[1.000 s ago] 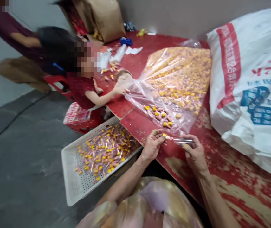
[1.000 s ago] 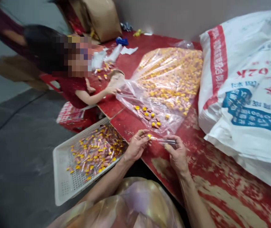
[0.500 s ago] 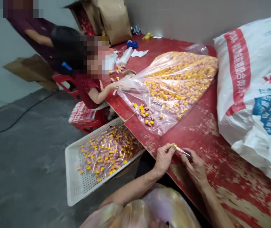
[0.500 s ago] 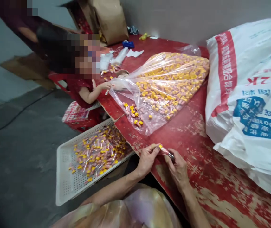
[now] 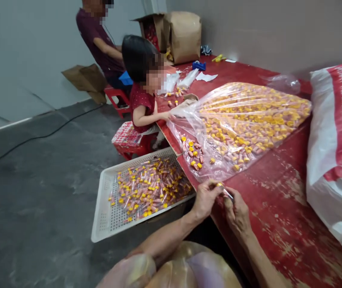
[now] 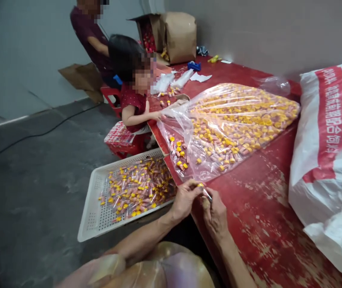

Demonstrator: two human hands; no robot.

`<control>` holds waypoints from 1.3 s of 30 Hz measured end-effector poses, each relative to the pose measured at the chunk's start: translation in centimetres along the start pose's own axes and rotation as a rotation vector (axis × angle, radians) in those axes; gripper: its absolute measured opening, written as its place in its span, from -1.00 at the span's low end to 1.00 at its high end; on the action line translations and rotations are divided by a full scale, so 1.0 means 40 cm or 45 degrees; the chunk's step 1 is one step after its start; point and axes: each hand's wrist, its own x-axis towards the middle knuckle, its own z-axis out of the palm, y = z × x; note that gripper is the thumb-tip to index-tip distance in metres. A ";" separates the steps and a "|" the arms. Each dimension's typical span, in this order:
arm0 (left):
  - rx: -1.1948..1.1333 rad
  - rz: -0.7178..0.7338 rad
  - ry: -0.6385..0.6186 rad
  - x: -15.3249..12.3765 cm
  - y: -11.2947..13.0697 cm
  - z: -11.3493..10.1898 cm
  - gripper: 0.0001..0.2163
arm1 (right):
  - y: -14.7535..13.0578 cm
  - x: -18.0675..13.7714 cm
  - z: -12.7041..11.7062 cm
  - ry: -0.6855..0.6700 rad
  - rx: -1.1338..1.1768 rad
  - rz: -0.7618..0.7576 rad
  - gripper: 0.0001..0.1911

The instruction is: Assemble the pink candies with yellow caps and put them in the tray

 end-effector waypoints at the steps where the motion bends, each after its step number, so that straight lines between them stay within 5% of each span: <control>1: -0.042 0.043 0.078 0.015 0.018 -0.034 -0.81 | -0.010 0.027 0.006 -0.094 -0.036 -0.121 -0.50; 5: 0.260 0.316 0.626 0.067 0.073 -0.274 -0.79 | -0.030 0.116 0.051 -0.092 -0.497 -0.337 -0.27; 8: 0.795 0.291 1.091 0.073 0.074 -0.497 -0.83 | -0.009 0.140 0.100 -0.081 -0.866 -0.352 -0.19; 11: 0.934 0.249 1.238 0.070 0.056 -0.642 -0.88 | 0.029 0.142 0.128 -0.096 -0.990 -0.408 -0.30; 13: 0.975 0.263 1.257 0.101 0.053 -0.665 -0.82 | 0.051 0.142 0.129 -0.081 -1.025 -0.456 -0.39; 15: 1.074 0.365 1.184 0.177 0.070 -0.632 -0.71 | 0.063 0.145 0.123 -0.049 -1.064 -0.493 -0.51; 19: 1.365 0.629 0.826 0.424 0.161 -0.481 -0.47 | 0.068 0.149 0.118 0.034 -1.096 -0.558 -0.65; 24: 1.603 0.342 0.942 0.640 0.257 -0.348 -0.43 | 0.081 0.146 0.101 0.149 -1.066 -0.618 -0.72; 28: 1.746 0.419 0.732 0.653 0.235 -0.319 -0.72 | 0.117 0.153 0.050 0.106 -1.299 -0.324 -0.84; 31: 1.806 0.388 0.625 0.626 0.191 -0.288 -0.75 | 0.147 0.176 0.005 0.030 -1.331 -0.007 -0.81; 36: 1.860 0.312 0.624 0.579 0.127 -0.214 -0.72 | 0.155 0.232 -0.032 0.003 -1.026 0.394 -0.65; 39: 1.906 0.280 0.609 0.558 0.107 -0.178 -0.71 | 0.159 0.263 -0.040 -0.023 -1.158 0.415 -0.42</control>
